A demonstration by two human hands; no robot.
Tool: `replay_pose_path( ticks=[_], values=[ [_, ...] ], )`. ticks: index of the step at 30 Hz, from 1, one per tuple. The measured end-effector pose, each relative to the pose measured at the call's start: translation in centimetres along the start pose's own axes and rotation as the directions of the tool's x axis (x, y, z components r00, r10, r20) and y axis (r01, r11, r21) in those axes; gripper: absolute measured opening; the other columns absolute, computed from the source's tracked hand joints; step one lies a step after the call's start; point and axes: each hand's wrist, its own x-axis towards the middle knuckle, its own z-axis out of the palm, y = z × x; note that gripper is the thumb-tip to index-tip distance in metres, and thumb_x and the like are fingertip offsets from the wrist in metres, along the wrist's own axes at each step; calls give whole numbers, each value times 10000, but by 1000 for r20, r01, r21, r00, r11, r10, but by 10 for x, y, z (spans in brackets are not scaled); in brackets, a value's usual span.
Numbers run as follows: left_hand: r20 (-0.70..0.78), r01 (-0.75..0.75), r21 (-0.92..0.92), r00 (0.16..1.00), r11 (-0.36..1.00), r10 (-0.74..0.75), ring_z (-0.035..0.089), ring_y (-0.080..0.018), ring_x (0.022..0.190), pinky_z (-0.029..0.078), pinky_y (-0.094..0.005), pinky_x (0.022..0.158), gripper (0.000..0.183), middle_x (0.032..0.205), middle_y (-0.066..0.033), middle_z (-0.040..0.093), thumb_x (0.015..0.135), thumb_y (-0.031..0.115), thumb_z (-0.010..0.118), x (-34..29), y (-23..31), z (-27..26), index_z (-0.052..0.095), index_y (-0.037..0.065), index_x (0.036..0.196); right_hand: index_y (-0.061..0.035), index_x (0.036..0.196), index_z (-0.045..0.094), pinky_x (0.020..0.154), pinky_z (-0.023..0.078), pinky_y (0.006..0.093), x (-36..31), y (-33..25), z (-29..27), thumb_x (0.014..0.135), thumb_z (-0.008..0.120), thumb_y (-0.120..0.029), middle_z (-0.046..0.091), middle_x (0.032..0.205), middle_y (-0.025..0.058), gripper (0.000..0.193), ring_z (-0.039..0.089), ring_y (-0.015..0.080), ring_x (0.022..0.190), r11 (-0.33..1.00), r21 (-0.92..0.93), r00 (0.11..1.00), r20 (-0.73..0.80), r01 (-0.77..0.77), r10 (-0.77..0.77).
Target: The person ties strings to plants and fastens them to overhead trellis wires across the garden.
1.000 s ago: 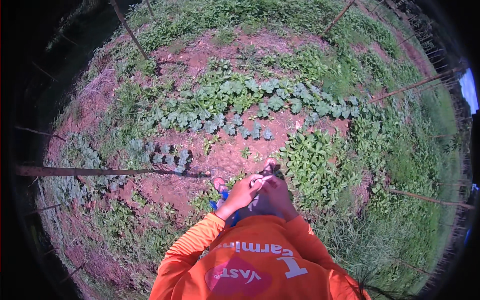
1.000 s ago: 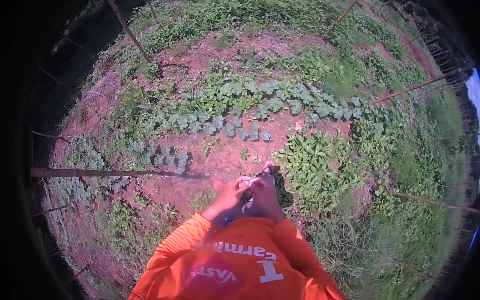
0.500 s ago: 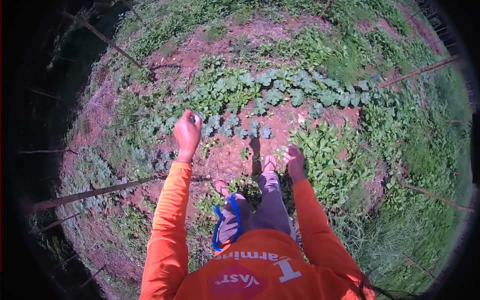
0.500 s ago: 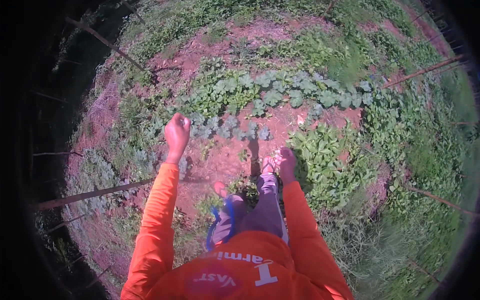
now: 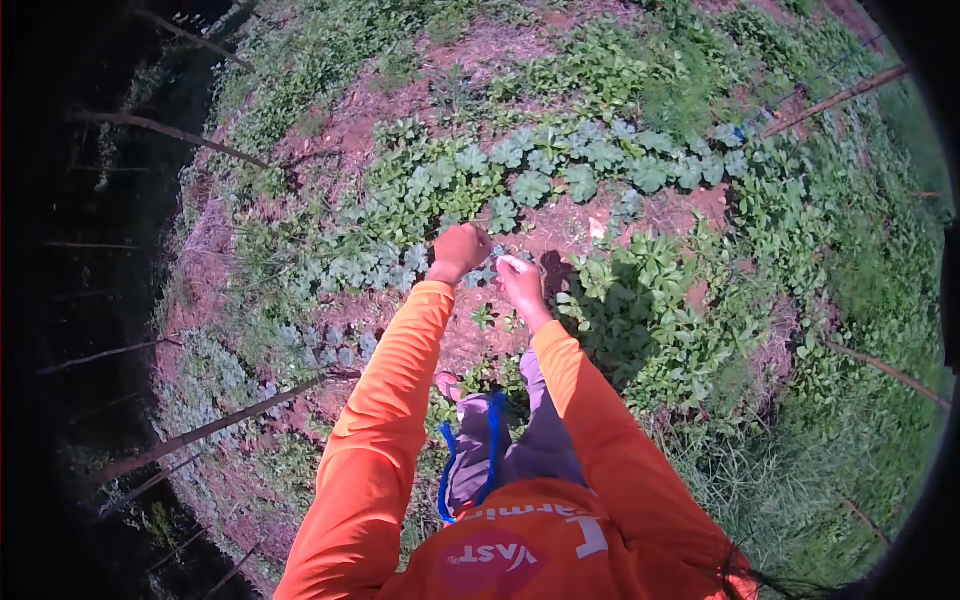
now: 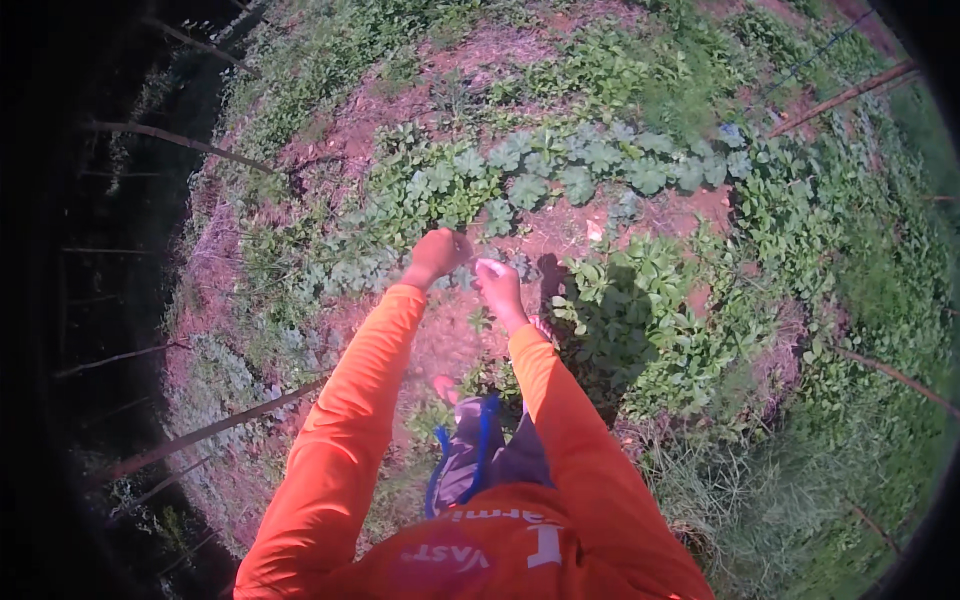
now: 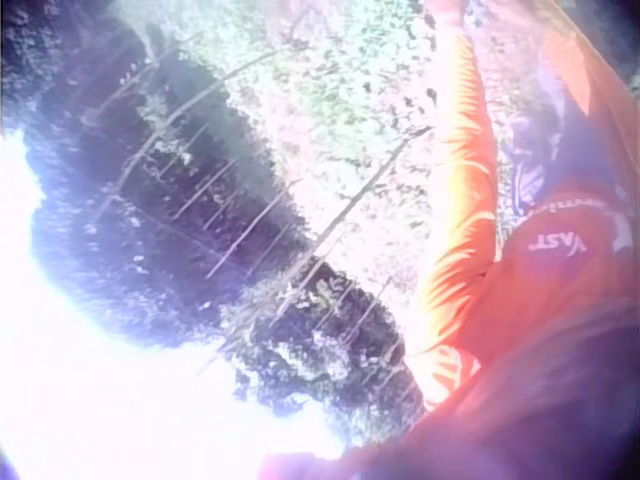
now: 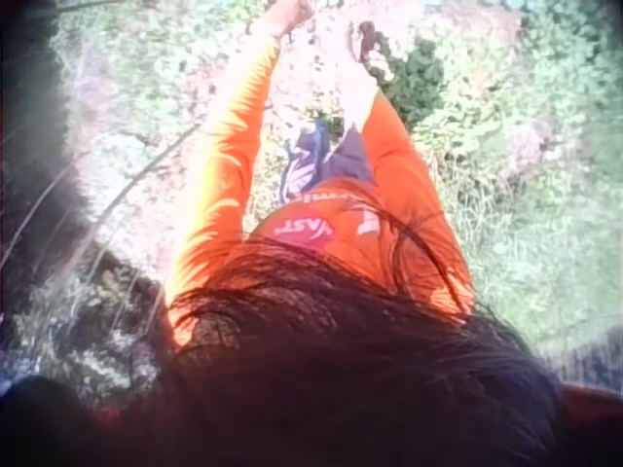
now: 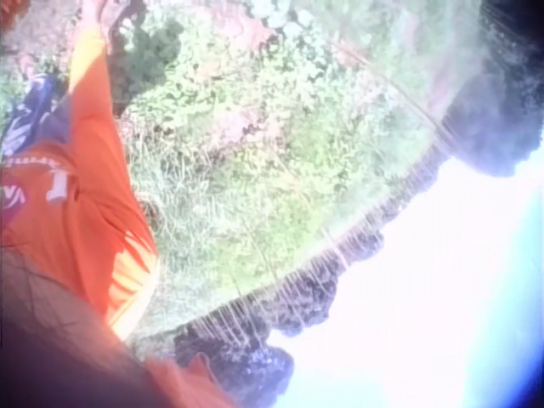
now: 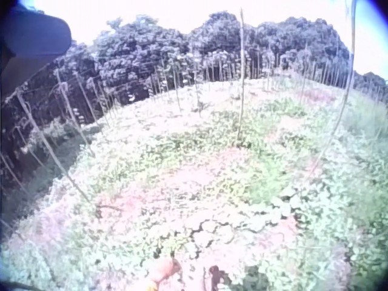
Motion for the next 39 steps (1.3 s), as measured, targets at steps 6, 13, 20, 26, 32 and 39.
replay_pose_path(
  ticks=[6,13,20,26,32,39],
  values=[
    [27,-74,-60,997,996,75,683,-361,740,558,-455,716,274,774,-178,692,823,365,566,-5,-1,-26,742,157,847,16,1111,647,520,470,221,-6,-32,13,944,606,-162,693,915,60,247,651,112,634,996,87,998,-51,32,-28],
    [-62,20,-107,998,994,-27,689,-342,760,555,-430,719,216,785,-168,702,779,344,686,-17,25,-73,756,161,870,17,1030,666,583,499,225,-10,-71,-3,921,631,-105,694,915,53,167,656,112,703,982,95,950,-284,162,-129],
    [-46,63,-436,995,898,-92,700,-300,759,534,-385,740,261,807,-165,713,845,314,658,-56,40,-65,735,69,887,-62,880,654,761,494,389,-64,-129,-25,815,694,-72,641,858,82,76,628,262,820,379,-574,640,362,726,-677],
    [11,7,-723,1000,691,1,695,-204,750,519,-338,745,233,849,-152,723,882,239,625,-72,30,-30,727,59,990,-50,900,612,780,479,419,-61,-172,-9,852,658,-131,637,877,123,105,614,338,844,270,-593,624,540,758,-565],
    [-167,28,-571,974,820,-150,686,-256,689,536,-373,664,239,761,-155,705,812,257,682,-87,46,-44,722,34,888,-30,925,650,681,525,402,-32,-166,4,860,632,-177,683,810,162,162,678,337,765,563,-702,900,328,436,-287],
    [-492,99,-364,824,926,-281,669,-365,650,530,-442,611,179,709,-181,672,827,261,690,-107,78,-42,708,86,862,-38,879,700,733,530,437,-18,-169,19,809,652,-247,689,836,205,226,679,373,828,528,-833,984,104,166,-145]
  ],
)
